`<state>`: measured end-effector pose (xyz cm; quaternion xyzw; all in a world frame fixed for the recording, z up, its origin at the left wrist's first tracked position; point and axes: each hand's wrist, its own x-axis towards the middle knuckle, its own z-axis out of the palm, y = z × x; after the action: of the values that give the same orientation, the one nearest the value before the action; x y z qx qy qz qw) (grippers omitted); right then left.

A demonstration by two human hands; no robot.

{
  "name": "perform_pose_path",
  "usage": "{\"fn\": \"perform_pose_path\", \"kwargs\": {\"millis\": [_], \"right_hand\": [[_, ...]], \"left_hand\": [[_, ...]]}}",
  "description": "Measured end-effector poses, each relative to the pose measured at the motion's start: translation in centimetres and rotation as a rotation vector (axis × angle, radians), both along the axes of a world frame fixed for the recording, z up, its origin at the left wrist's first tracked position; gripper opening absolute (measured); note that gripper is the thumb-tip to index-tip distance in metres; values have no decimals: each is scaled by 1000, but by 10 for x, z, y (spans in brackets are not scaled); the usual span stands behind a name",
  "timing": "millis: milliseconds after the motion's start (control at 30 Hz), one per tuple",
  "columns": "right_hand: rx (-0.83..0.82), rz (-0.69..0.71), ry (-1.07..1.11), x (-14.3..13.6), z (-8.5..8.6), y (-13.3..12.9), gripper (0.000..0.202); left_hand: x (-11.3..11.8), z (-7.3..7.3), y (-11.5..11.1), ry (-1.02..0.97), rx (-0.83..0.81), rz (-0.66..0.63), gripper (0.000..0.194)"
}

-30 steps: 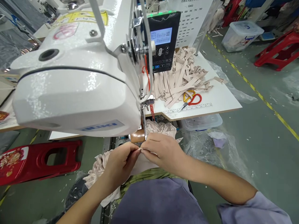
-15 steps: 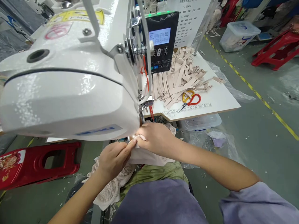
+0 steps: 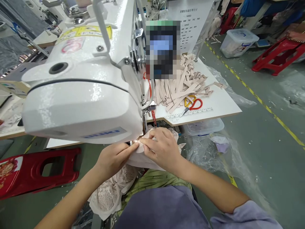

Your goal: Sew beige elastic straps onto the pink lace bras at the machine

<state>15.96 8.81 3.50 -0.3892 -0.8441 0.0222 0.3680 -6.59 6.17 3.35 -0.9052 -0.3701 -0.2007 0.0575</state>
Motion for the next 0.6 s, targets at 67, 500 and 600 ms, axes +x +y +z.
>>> {"fn": "perform_pose_path", "kwargs": {"millis": [67, 500, 600], "right_hand": [[-43, 27, 16, 1, -1, 0, 20], [-538, 73, 348, 7, -29, -9, 33], [-487, 119, 295, 10, -19, 9, 37]], "left_hand": [[-3, 0, 3, 47, 29, -20, 47], [56, 22, -26, 207, 79, 323, 32], [64, 22, -29, 246, 51, 374, 36]]}}
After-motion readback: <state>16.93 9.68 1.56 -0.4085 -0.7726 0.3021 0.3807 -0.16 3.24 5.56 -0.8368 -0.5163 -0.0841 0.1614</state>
